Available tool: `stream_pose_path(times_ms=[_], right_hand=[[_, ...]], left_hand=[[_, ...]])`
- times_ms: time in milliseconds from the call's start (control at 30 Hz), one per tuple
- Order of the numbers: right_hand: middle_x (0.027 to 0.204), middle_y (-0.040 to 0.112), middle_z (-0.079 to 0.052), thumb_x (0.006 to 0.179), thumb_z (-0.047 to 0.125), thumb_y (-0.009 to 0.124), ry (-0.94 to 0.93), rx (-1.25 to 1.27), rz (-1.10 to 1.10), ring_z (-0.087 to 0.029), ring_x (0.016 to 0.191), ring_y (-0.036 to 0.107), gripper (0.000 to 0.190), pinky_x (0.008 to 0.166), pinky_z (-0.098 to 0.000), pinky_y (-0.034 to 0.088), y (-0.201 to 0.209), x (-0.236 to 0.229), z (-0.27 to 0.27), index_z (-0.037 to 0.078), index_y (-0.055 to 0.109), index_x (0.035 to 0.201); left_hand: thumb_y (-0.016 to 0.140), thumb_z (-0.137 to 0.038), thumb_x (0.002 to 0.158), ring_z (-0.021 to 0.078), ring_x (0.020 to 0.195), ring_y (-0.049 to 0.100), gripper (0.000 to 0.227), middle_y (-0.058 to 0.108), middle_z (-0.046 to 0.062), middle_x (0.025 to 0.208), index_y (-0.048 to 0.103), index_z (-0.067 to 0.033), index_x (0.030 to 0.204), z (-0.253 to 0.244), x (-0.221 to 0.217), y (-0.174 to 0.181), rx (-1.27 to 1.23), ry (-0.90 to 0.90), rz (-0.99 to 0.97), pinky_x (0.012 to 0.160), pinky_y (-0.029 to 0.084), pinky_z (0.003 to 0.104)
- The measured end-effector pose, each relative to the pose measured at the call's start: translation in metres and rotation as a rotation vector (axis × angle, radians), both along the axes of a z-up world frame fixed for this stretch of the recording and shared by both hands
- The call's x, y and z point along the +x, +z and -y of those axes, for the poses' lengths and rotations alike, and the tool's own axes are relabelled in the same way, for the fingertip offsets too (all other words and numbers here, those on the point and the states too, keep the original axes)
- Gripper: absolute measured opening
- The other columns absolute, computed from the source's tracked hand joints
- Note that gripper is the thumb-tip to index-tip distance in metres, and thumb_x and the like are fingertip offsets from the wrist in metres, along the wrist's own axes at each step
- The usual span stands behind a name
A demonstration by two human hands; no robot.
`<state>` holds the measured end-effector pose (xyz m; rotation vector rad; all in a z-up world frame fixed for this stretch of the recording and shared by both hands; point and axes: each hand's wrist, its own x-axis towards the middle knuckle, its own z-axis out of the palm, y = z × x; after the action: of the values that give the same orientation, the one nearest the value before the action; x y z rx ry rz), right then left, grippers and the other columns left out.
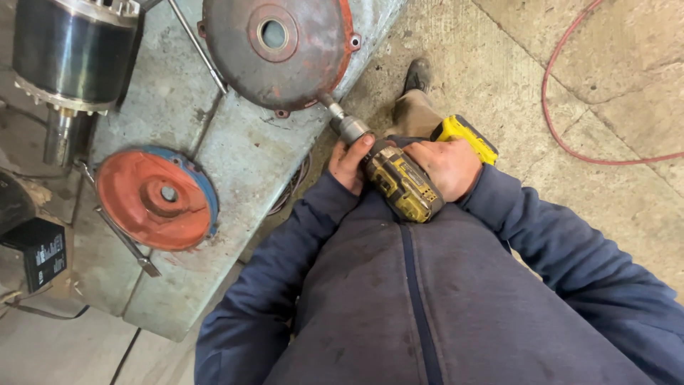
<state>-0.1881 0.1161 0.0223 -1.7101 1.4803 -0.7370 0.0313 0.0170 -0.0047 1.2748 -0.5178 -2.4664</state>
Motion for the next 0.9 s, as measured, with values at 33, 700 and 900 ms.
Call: stream_pose_path(times_ms=[33,700,900], right_hand=[[0.08,0.068,-0.008,0.077,0.029,0.075,0.004,-0.002,0.001,-0.031,0.07,0.069,0.036,0.06,-0.0419,0.053,-0.002,-0.002,-0.002,0.007,0.064,0.103],[0.09,0.067,-0.01,0.081,0.023,0.07,-0.012,-0.07,-0.046,-0.031,0.079,0.069,0.036,0.066,-0.0403,0.054,-0.009,-0.031,-0.003,0.005,0.064,0.112],[0.083,0.065,-0.01,0.077,0.024,0.072,-0.008,-0.033,-0.093,-0.033,0.074,0.068,0.032,0.063,-0.0414,0.053,-0.017,-0.04,-0.003,0.007,0.064,0.103]], left_hand=[[0.07,-0.027,0.098,0.0271,0.101,0.072,0.032,0.074,0.02,0.111,0.06,0.0007,0.112,0.0,-0.003,-0.001,-0.002,0.004,0.001,0.094,0.058,0.042],[0.076,-0.028,0.094,0.018,0.094,0.068,0.039,0.069,0.008,0.103,0.06,-0.0026,0.118,-0.005,-0.039,-0.037,-0.05,0.038,0.012,0.086,0.056,0.035],[0.076,-0.028,0.09,0.0184,0.093,0.07,0.037,0.071,0.009,0.102,0.06,-0.0043,0.115,0.003,-0.052,-0.03,-0.042,0.055,0.011,0.085,0.057,0.035]])
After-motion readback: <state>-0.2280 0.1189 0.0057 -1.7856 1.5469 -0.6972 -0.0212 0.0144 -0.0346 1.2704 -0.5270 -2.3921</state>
